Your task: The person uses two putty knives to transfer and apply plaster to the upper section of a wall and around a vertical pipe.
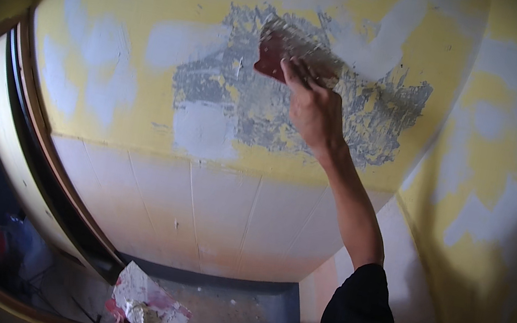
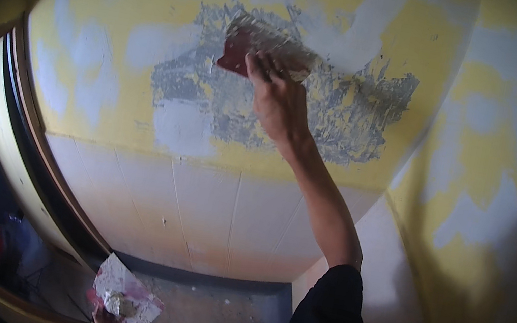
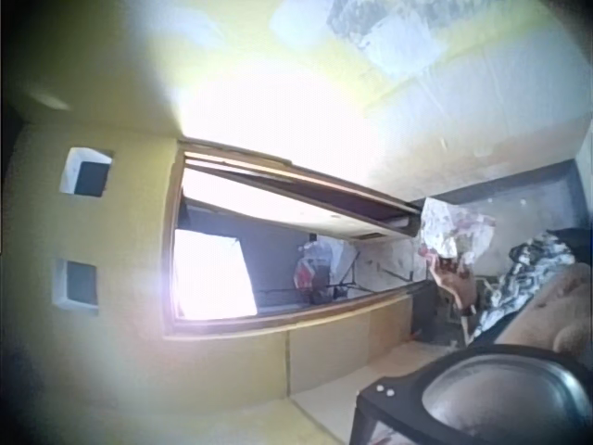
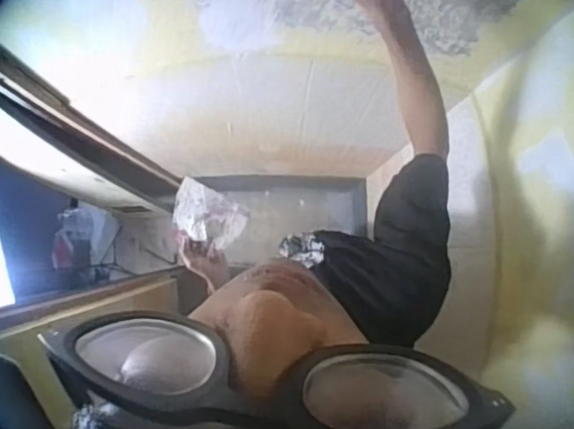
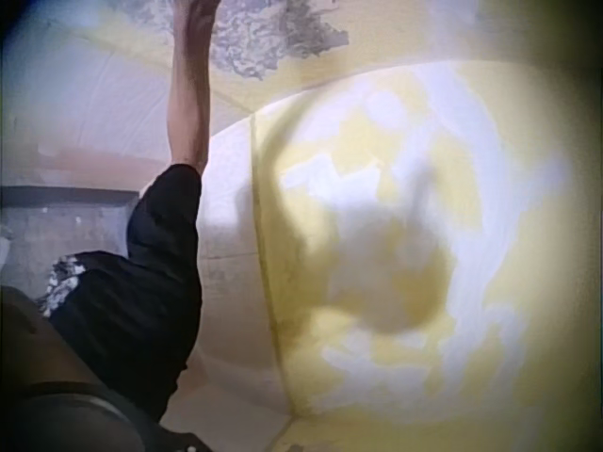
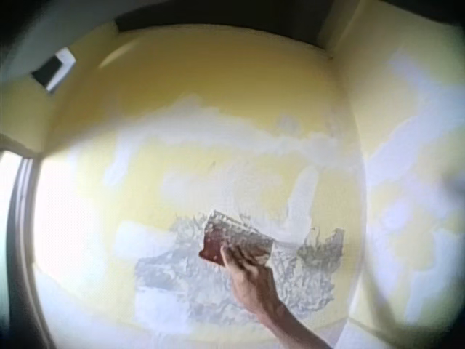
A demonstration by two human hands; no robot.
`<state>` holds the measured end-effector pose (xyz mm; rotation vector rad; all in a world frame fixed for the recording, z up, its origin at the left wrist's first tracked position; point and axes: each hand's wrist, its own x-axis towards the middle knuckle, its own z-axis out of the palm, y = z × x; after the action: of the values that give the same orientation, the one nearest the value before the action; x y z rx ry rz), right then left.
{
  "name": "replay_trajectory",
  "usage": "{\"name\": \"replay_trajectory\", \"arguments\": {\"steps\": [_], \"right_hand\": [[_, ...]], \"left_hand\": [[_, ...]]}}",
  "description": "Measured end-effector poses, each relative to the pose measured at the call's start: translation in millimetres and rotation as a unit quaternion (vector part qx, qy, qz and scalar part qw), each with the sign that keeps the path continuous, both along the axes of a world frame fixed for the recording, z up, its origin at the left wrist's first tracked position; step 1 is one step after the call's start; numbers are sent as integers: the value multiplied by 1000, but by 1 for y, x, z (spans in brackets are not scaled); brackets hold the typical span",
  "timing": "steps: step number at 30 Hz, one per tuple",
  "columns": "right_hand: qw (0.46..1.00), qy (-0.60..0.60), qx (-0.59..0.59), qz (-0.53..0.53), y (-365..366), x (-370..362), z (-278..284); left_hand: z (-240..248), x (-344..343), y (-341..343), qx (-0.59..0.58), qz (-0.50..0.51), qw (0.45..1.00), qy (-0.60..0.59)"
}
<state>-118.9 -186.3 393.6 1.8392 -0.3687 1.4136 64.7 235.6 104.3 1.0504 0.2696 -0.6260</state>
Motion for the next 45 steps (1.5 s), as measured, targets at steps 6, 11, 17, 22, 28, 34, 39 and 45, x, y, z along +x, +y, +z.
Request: {"name": "replay_trajectory", "arguments": {"steps": [6,11,17,22,28,34,39,45], "right_hand": [[804,75,543,231,116,-27,-93],[639,113,595,474,188,-4,-170],[898,95,328,279,163,-18,-147],[994,35,92,50,76,30,-25],[992,101,73,-7,26,53,-76],[886,129,421,147,65,28,-123],[647,-6,672,361,109,10,-155],[640,20,628,443,174,21,-228]], "left_hand": [[-62,17,-14,11,4,998,-60],[-33,14,-26,-73,-26,996,-33],[-21,17,-39,-158,-79,984,-4],[-24,16,-36,-171,-98,980,-11],[-44,2,-35,-133,-9,990,-34],[-63,2,-33,-106,2,993,-61],[-37,2,-37,-75,23,997,-12],[-34,1,-48,-25,-6,997,69]]}}
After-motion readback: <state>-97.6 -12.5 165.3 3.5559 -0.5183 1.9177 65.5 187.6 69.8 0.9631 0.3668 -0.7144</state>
